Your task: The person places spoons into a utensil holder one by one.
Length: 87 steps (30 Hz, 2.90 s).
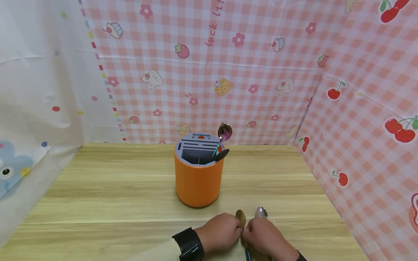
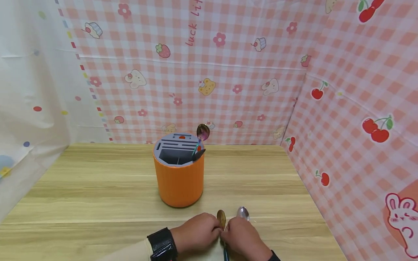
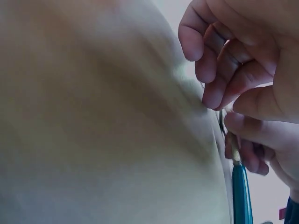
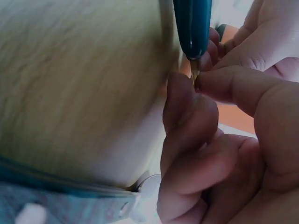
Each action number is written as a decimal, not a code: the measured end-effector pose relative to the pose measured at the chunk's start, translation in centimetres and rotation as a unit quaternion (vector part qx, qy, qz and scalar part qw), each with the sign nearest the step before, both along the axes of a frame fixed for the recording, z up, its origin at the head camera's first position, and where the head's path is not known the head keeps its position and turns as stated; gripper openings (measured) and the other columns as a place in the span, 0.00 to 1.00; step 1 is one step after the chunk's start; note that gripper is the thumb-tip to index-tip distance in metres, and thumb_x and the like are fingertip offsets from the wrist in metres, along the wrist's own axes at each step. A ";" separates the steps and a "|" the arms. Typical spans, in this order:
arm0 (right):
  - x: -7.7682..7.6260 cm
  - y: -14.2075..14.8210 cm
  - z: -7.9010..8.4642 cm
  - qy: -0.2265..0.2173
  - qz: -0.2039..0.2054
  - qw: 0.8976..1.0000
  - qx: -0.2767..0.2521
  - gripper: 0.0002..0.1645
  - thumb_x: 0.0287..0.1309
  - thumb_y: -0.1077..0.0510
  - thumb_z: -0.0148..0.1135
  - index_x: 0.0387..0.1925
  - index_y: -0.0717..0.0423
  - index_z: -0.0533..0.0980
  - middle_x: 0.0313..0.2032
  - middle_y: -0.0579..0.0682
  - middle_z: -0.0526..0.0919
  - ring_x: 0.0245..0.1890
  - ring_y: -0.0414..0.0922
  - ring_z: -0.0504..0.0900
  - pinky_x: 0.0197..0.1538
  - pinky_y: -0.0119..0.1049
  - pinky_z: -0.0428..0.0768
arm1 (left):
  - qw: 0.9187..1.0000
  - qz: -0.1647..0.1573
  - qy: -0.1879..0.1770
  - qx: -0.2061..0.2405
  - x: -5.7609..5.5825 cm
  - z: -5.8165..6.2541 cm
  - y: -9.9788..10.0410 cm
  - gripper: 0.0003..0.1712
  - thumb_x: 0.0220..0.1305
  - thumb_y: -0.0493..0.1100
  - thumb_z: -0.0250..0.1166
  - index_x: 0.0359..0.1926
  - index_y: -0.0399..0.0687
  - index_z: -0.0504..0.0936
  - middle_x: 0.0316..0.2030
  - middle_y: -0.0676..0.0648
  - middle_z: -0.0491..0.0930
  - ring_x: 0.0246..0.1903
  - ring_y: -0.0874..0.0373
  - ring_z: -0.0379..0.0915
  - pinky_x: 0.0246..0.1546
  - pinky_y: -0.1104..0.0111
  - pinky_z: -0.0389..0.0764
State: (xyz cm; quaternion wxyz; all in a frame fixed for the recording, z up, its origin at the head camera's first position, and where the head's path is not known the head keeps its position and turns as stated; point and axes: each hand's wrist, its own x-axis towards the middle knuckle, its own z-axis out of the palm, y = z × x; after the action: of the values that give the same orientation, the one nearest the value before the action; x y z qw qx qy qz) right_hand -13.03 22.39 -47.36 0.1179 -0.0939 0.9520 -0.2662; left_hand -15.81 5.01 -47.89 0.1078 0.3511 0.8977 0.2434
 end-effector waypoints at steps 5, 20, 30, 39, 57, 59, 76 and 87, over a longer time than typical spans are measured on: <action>-0.2 -0.4 1.1 -0.010 -0.005 1.000 -0.025 0.18 0.57 0.57 0.59 0.13 0.48 0.68 0.12 0.38 0.65 0.15 0.38 0.63 0.21 0.30 0.61 | 0.999 -0.003 -0.028 0.034 -1.1 0.5 -1.4 0.14 0.73 0.45 0.59 0.29 0.55 0.86 0.22 0.62 0.74 0.24 0.70 0.67 0.31 0.76 0.71; -1.6 -3.1 5.1 0.043 0.023 0.993 -0.103 0.08 0.68 0.51 0.64 0.35 0.51 0.77 0.27 0.39 0.81 0.24 0.37 0.73 0.27 0.31 0.70 | 0.992 0.027 -0.041 0.119 -2.5 4.8 -5.1 0.09 0.73 0.42 0.61 0.39 0.52 0.89 0.24 0.62 0.74 0.25 0.70 0.67 0.29 0.77 0.72; -2.9 -5.5 9.4 0.072 0.037 0.993 -0.086 0.07 0.67 0.51 0.66 0.34 0.46 0.77 0.31 0.38 0.83 0.27 0.39 0.76 0.29 0.34 0.73 | 0.985 0.053 0.003 0.162 -2.6 9.0 -7.8 0.08 0.71 0.42 0.64 0.35 0.48 0.87 0.26 0.59 0.78 0.28 0.67 0.69 0.31 0.74 0.73; -3.7 -7.3 15.0 0.102 0.058 0.990 -0.076 0.04 0.68 0.51 0.65 0.41 0.45 0.81 0.33 0.39 0.84 0.32 0.38 0.79 0.35 0.37 0.77 | 0.975 0.080 -0.009 0.208 -2.7 13.7 -9.9 0.07 0.73 0.45 0.62 0.38 0.53 0.86 0.31 0.57 0.79 0.32 0.61 0.73 0.35 0.69 0.76; -5.1 -10.8 23.7 0.161 0.107 0.978 -0.075 0.10 0.71 0.49 0.61 0.47 0.47 0.79 0.40 0.43 0.85 0.38 0.43 0.81 0.39 0.40 0.80 | 0.959 0.141 0.001 0.245 -2.7 22.3 -13.6 0.11 0.74 0.49 0.61 0.46 0.52 0.87 0.39 0.51 0.84 0.38 0.55 0.79 0.40 0.62 0.80; -5.2 -10.9 24.6 0.166 0.105 0.978 -0.070 0.10 0.71 0.49 0.61 0.48 0.47 0.79 0.41 0.43 0.85 0.39 0.44 0.80 0.39 0.40 0.79 | 0.956 0.146 0.007 0.255 -2.7 23.1 -13.7 0.11 0.74 0.50 0.62 0.46 0.52 0.86 0.38 0.51 0.84 0.38 0.54 0.79 0.40 0.61 0.80; -8.6 -12.8 22.6 0.199 0.093 0.969 -0.113 0.11 0.71 0.51 0.62 0.49 0.48 0.83 0.43 0.45 0.88 0.44 0.43 0.83 0.42 0.40 0.80 | 0.945 0.192 0.073 0.256 -4.9 22.5 -14.6 0.06 0.71 0.44 0.64 0.40 0.49 0.85 0.34 0.50 0.86 0.41 0.56 0.80 0.45 0.58 0.80; -10.5 -14.6 19.0 0.131 0.111 0.984 -0.058 0.08 0.68 0.53 0.65 0.45 0.48 0.84 0.36 0.46 0.86 0.33 0.44 0.79 0.38 0.37 0.77 | 0.955 0.225 0.004 0.193 -6.6 17.7 -15.7 0.09 0.72 0.45 0.64 0.37 0.47 0.87 0.32 0.50 0.84 0.31 0.57 0.74 0.33 0.65 0.74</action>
State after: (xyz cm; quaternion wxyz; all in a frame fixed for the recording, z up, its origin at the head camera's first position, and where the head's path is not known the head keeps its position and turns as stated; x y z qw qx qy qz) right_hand -23.56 7.78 -28.31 0.0156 -0.2392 0.9260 -0.2916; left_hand -22.39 -10.69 -30.17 -0.0235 0.1547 0.8896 0.4290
